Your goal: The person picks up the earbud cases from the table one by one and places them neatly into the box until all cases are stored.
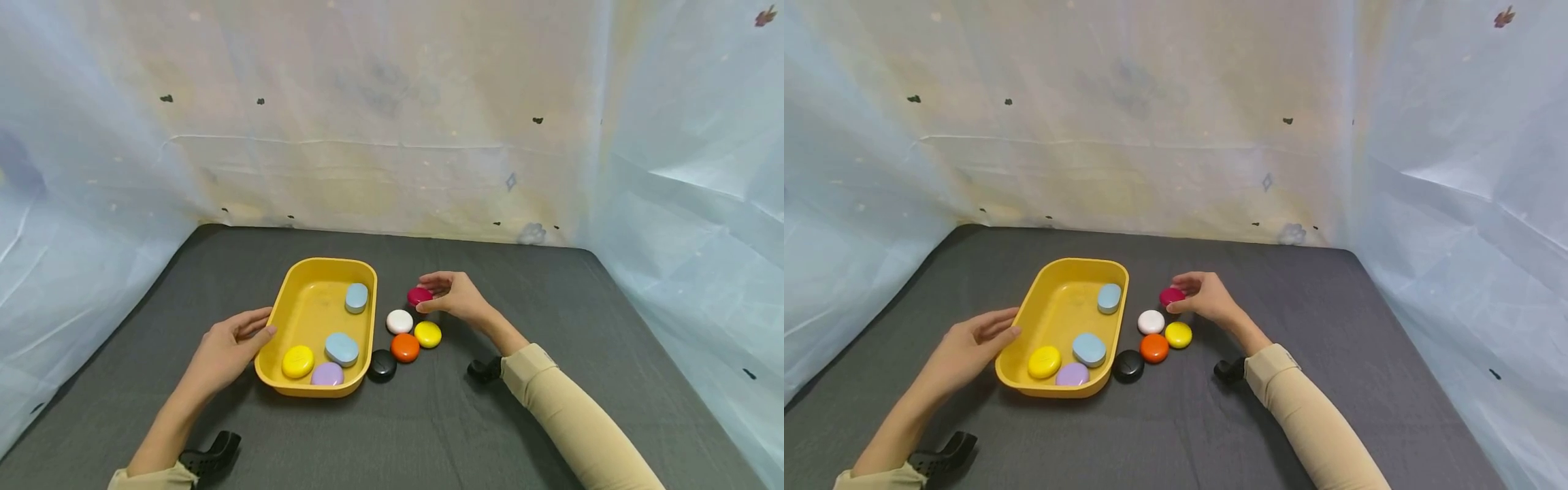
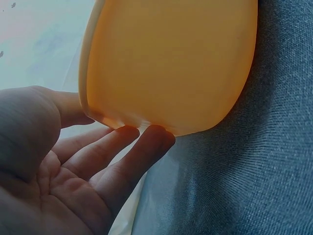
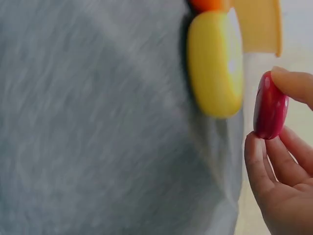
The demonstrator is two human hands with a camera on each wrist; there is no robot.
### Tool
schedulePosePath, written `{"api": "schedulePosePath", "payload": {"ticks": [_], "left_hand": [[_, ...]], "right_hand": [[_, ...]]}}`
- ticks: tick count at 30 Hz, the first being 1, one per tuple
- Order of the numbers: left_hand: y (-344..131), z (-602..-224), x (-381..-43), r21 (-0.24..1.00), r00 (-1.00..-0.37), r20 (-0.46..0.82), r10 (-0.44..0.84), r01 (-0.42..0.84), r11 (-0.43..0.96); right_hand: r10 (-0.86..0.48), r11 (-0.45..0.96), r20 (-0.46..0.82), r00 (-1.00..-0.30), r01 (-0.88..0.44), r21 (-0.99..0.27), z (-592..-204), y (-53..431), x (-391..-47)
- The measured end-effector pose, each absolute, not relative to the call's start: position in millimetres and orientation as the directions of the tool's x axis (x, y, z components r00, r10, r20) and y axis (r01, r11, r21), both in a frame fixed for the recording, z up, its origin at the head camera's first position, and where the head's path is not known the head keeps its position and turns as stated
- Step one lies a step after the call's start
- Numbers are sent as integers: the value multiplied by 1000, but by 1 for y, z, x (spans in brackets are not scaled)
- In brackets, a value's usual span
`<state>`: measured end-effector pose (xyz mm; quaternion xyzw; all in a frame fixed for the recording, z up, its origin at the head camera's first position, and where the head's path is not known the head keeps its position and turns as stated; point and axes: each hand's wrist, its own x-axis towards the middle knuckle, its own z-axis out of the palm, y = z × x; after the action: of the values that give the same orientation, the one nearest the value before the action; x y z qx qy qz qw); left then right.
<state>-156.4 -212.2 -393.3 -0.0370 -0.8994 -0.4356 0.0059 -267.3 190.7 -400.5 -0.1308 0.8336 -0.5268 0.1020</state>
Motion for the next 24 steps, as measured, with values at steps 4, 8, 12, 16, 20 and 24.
{"api": "schedulePosePath", "payload": {"ticks": [4,8,12,16,20,24], "left_hand": [[-211,-394,-156,784,-998,28,64,61,618],[-210,-395,-156,789,-998,19,66,55,612],[-211,-394,-156,792,-996,42,78,80,605],[-213,-393,-156,788,-995,53,80,91,609],[-214,-392,-155,788,-996,47,81,87,610],[-213,-392,-155,792,-996,40,82,81,605]], "right_hand": [[-322,359,-1,-947,-121,-925,-393,188,-260],[-312,319,19,-950,-123,-940,-384,185,-254],[-292,281,41,-955,-127,-951,-373,181,-249],[-275,244,73,-959,-143,-959,-361,175,-242],[-263,198,91,-960,-146,-969,-353,168,-235],[-272,155,103,-957,-150,-976,-347,163,-229]]}}
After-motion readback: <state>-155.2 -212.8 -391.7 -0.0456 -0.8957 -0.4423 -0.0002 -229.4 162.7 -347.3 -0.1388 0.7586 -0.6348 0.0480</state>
